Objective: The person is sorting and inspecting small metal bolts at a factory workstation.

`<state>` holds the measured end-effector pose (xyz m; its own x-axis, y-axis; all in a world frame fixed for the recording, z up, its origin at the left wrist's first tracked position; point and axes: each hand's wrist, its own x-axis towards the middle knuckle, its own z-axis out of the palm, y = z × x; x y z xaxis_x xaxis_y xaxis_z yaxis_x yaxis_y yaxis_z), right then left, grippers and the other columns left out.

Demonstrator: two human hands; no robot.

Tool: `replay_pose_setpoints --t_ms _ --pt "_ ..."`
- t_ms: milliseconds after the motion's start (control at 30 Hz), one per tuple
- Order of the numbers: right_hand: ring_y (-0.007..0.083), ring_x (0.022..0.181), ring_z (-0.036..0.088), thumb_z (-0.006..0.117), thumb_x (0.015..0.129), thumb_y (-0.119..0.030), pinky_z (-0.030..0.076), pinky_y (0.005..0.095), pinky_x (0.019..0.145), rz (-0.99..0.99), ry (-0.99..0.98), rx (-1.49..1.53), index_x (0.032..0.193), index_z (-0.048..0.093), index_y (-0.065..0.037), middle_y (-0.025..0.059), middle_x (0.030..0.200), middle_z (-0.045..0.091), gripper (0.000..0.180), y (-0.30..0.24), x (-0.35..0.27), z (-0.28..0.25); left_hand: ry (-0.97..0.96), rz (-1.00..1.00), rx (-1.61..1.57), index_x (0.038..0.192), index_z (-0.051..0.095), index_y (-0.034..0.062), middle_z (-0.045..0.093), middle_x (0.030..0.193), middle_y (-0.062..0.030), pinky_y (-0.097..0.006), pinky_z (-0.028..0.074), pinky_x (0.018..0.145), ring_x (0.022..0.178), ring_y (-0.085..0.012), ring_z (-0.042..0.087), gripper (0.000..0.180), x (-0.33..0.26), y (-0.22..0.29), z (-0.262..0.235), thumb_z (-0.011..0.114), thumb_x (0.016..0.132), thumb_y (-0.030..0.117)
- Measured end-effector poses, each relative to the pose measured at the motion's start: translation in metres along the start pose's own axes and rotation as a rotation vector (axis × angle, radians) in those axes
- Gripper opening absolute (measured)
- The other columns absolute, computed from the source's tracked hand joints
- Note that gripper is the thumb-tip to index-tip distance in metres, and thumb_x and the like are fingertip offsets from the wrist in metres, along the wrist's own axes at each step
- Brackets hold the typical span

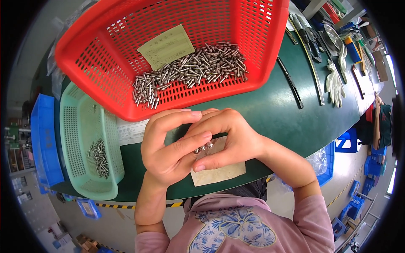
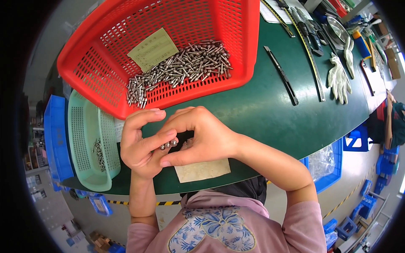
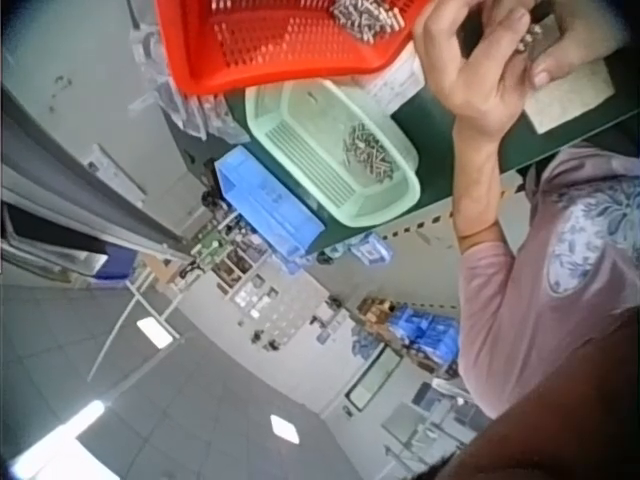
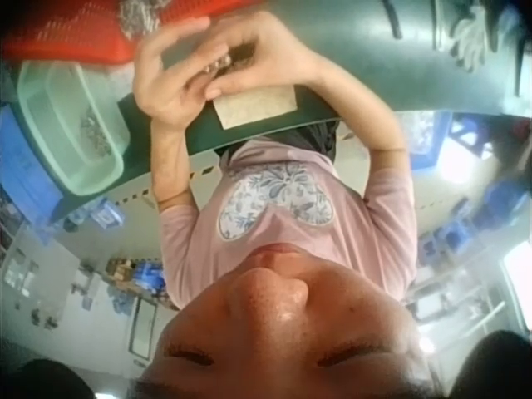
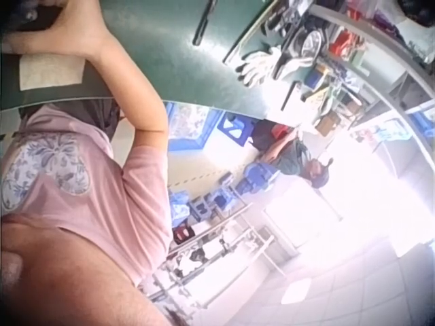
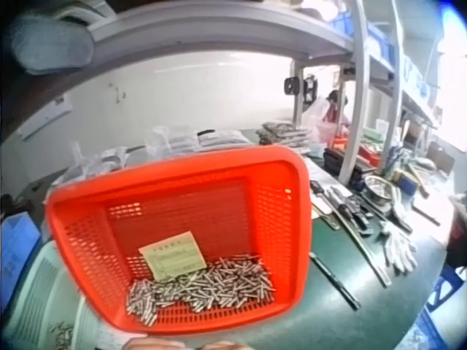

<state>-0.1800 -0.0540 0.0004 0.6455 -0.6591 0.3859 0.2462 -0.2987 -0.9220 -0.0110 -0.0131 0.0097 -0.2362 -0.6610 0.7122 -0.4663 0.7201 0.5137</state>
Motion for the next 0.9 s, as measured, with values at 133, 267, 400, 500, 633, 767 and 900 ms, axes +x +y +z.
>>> replay_pose_setpoints --t_ms 133,267,400,500,633,767,900 --pt "0.0208 0.079 0.064 0.082 0.064 -0.015 0.050 0.0333 0.073 0.017 -0.002 0.025 0.083 0.068 -0.003 0.0074 0.084 0.070 0.026 0.001 0.000 0.000 -0.032 -0.040 -0.024 0.092 0.073 0.0093 0.061 0.105 -0.0133 -0.037 0.049 0.080 0.094 -0.0274 0.060 0.028 0.001 0.004 -0.002 0.073 0.065 0.013" --pt "0.0212 0.079 0.063 0.081 0.065 -0.013 0.050 0.0337 0.073 0.016 -0.002 0.020 0.083 0.068 -0.002 0.0081 0.084 0.069 0.025 0.000 0.000 0.000 -0.069 -0.071 -0.039 0.091 0.073 0.0081 0.060 0.106 -0.0159 -0.038 0.049 0.083 0.097 -0.0291 0.058 0.024 0.001 0.006 -0.004 0.074 0.067 0.011" --pt "0.0212 0.080 0.063 0.080 0.066 -0.012 0.050 0.0338 0.072 0.023 -0.006 0.024 0.083 0.067 -0.002 0.0084 0.083 0.069 0.024 0.000 0.000 0.000 -0.063 -0.077 -0.037 0.091 0.073 0.0079 0.060 0.106 -0.0158 -0.038 0.049 0.083 0.097 -0.0291 0.058 0.023 0.000 0.006 -0.003 0.073 0.067 0.011" --pt "0.0210 0.080 0.063 0.080 0.066 -0.012 0.050 0.0336 0.072 0.028 -0.001 0.024 0.083 0.067 -0.002 0.0084 0.082 0.069 0.024 -0.001 0.000 -0.001 -0.069 -0.085 -0.038 0.091 0.073 0.0079 0.060 0.106 -0.0157 -0.038 0.049 0.083 0.097 -0.0290 0.058 0.023 0.001 0.007 -0.003 0.073 0.068 0.010" --pt "0.0203 0.079 0.063 0.080 0.067 -0.012 0.050 0.0333 0.072 0.044 -0.004 0.021 0.083 0.067 -0.002 0.0082 0.083 0.069 0.023 -0.002 0.000 0.000 -0.031 -0.076 -0.053 0.091 0.073 0.0083 0.061 0.104 -0.0133 -0.035 0.049 0.079 0.094 -0.0267 0.060 0.025 0.000 0.004 0.000 0.074 0.066 0.011" --pt "0.0192 0.078 0.062 0.080 0.067 -0.013 0.049 0.0321 0.070 0.032 0.003 0.013 0.084 0.068 -0.002 0.0081 0.082 0.068 0.024 0.001 -0.002 -0.001 0.019 -0.174 -0.152 0.091 0.073 0.0072 0.062 0.103 -0.0117 -0.031 0.049 0.076 0.092 -0.0235 0.061 0.024 -0.002 0.005 0.004 0.074 0.067 0.008" --pt "0.0177 0.076 0.062 0.081 0.069 -0.015 0.048 0.0317 0.068 0.090 0.014 0.029 0.084 0.068 -0.002 0.0082 0.079 0.067 0.024 0.002 -0.003 0.000 0.026 -0.451 -0.448 0.093 0.073 0.0041 0.061 0.106 -0.0119 -0.029 0.050 0.077 0.095 -0.0216 0.060 0.021 -0.003 0.012 0.003 0.073 0.071 0.002"
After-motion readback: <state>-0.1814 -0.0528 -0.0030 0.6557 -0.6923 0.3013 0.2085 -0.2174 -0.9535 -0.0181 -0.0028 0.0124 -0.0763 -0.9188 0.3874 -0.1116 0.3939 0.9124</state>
